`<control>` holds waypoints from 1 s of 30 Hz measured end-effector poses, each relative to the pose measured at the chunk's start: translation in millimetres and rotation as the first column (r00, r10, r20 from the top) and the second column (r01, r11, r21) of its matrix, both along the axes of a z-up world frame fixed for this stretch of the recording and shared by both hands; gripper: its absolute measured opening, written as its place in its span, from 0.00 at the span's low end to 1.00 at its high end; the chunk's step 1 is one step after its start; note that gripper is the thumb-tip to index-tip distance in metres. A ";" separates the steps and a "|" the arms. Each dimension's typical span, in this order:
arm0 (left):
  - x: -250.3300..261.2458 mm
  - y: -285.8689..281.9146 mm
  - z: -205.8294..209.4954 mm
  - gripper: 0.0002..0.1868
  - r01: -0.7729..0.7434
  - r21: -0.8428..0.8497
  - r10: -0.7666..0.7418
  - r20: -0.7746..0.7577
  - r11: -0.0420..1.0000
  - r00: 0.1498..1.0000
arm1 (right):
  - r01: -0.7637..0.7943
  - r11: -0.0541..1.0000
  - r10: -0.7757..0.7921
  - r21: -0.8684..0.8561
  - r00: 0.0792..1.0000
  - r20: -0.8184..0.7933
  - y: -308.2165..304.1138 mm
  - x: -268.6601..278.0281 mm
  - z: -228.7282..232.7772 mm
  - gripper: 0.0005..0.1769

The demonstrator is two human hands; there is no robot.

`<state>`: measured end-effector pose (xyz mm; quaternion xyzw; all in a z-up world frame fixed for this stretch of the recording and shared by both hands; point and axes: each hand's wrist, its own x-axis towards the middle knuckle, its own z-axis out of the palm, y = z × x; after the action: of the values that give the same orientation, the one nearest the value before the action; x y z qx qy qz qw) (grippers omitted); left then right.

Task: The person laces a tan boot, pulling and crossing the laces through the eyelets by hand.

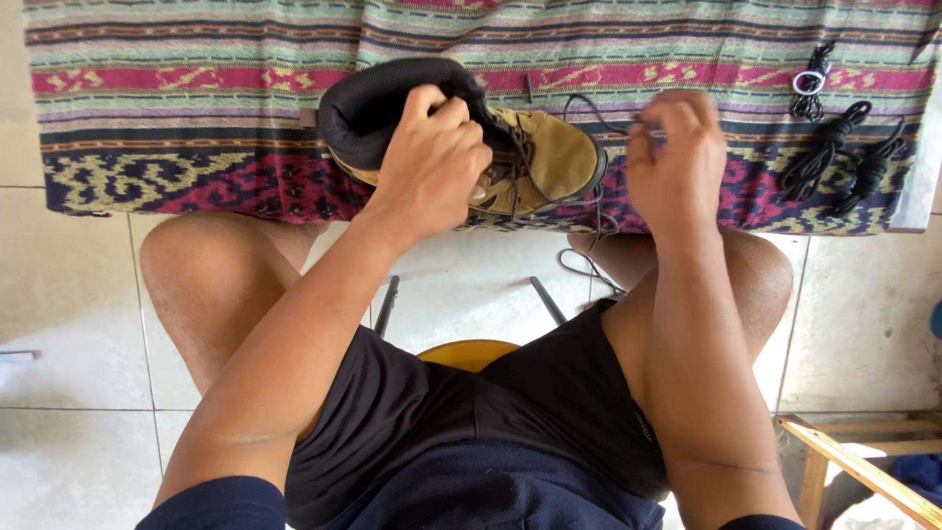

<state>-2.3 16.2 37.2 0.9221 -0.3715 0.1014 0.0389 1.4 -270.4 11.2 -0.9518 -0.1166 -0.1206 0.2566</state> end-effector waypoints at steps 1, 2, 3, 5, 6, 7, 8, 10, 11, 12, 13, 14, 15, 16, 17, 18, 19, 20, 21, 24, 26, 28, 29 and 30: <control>-4.0 -0.1 2.5 0.07 0.001 0.005 -0.001 0.006 1.000 1.000 | 0.001 1.000 -0.001 0.005 1.000 0.006 3.1 4.4 -3.0 0.04; -7.5 -1.7 4.7 0.07 0.000 -0.058 -0.001 -0.022 0.998 1.000 | 0.018 1.000 -0.018 -0.013 0.999 0.047 4.6 7.8 -5.7 0.07; -10.9 -3.9 6.9 0.08 -0.003 -0.120 -0.003 -0.050 0.993 0.999 | 0.037 0.999 -0.034 -0.031 0.996 0.088 5.5 11.5 -8.3 0.10; -16.5 -7.3 8.3 0.06 -0.026 -0.201 0.007 -0.096 0.979 0.995 | 0.003 1.000 -0.004 -0.021 0.999 -0.035 30.3 7.8 -14.3 0.12; -19.4 -8.8 8.9 0.12 -0.060 -0.282 0.018 -0.148 0.958 0.989 | -0.038 0.999 0.036 -0.008 0.986 -0.161 43.0 6.2 -17.3 0.14; -14.0 -10.3 6.9 0.12 -0.053 -0.278 0.013 -0.143 0.959 0.990 | -0.031 0.999 0.030 -0.004 0.987 -0.156 54.5 5.2 -29.6 0.14; -9.8 -12.0 4.7 0.10 -0.042 -0.316 0.018 -0.077 0.948 0.997 | -0.120 0.992 0.118 -0.028 0.990 -0.083 65.9 2.9 -41.8 0.13; -2.7 -18.3 13.5 0.11 -0.023 -0.351 0.022 -0.006 0.936 1.000 | -0.202 0.978 0.202 -0.059 0.979 -0.008 82.1 1.7 -50.2 0.16; 0.2 -22.9 24.7 0.05 -0.020 -0.300 0.034 0.040 0.954 0.999 | -0.179 0.982 0.170 -0.061 0.976 -0.138 86.8 2.5 -46.3 0.10; 2.4 -27.4 35.8 0.10 -0.024 -0.249 0.047 0.086 0.968 0.995 | -0.161 0.985 0.138 -0.067 0.954 -0.267 91.3 3.3 -42.2 0.05; 5.6 -35.1 33.1 0.10 -0.022 -0.249 0.046 0.090 0.968 0.995 | -0.160 0.985 0.137 -0.067 0.955 -0.263 88.8 2.4 -42.5 0.05; 9.3 -41.4 30.6 0.07 -0.062 -0.091 0.065 0.028 0.994 0.998 | -0.198 0.978 0.181 -0.067 0.961 -0.207 88.0 2.6 -43.1 0.05; 13.1 -47.4 27.9 0.05 -0.090 0.071 0.093 -0.032 0.993 0.995 | -0.236 0.969 0.224 -0.069 0.963 -0.151 87.4 2.8 -43.8 0.07; 15.0 -49.7 19.4 0.05 -0.092 0.073 0.094 -0.030 0.993 0.995 | -0.237 0.969 0.225 -0.067 0.963 -0.150 82.1 3.4 -35.1 0.07; 17.1 -52.3 10.7 0.07 -0.091 0.077 0.092 -0.015 0.993 0.996 | -0.178 0.972 0.217 0.156 0.936 -0.279 76.6 4.1 -26.6 0.04; 20.1 -56.0 1.9 0.10 -0.086 0.078 0.086 0.001 0.993 0.996 | -0.081 0.930 0.232 0.358 0.887 -0.401 69.7 5.1 -17.7 0.06; 24.4 -56.7 -1.3 0.10 -0.084 0.077 0.084 0.003 0.994 0.996 | -0.079 0.931 0.229 0.358 0.888 -0.399 64.8 7.4 -5.8 0.06; 28.8 -58.5 -4.7 0.14 -0.110 0.038 0.111 -0.027 0.993 0.993 | -0.022 0.863 0.254 0.505 0.883 -0.395 58.8 9.4 6.4 0.05; 33.2 -60.3 -8.1 0.17 -0.138 0.000 0.138 -0.058 0.990 0.989 | 0.037 0.770 0.278 0.637 0.879 -0.387 52.9 11.3 18.6 0.14; 41.4 -66.2 -7.5 0.12 -0.210 -0.070 0.209 -0.030 0.975 0.978 | -0.133 0.943 0.101 0.306 0.988 0.119 39.7 17.3 9.7 0.14; 47.7 -67.2 -0.5 0.07 -0.286 -0.090 0.290 0.041 0.954 0.956 | -0.106 0.963 0.057 0.247 0.979 0.197 49.3 15.0 9.5 0.13; 54.6 -66.1 10.5 0.03 -0.353 -0.116 0.366 0.111 0.928 0.924 | -0.069 0.979 0.014 0.190 0.961 0.277 63.7 9.4 2.1 0.13; 58.4 -64.2 18.0 0.04 -0.406 -0.277 0.451 0.124 0.871 0.884 | -0.081 0.982 0.045 0.168 0.977 0.207 73.6 5.3 -5.3 0.08; 62.1 -62.2 25.3 0.10 -0.437 -0.431 0.531 0.123 0.789 0.838 | -0.094 0.985 0.074 0.148 0.988 0.134 83.7 0.9 -12.9 0.07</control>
<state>59.8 -46.1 62.5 0.9412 -0.0955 0.2886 0.1476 2.3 -186.7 -1.7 -0.9137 -0.1634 -0.1793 0.3261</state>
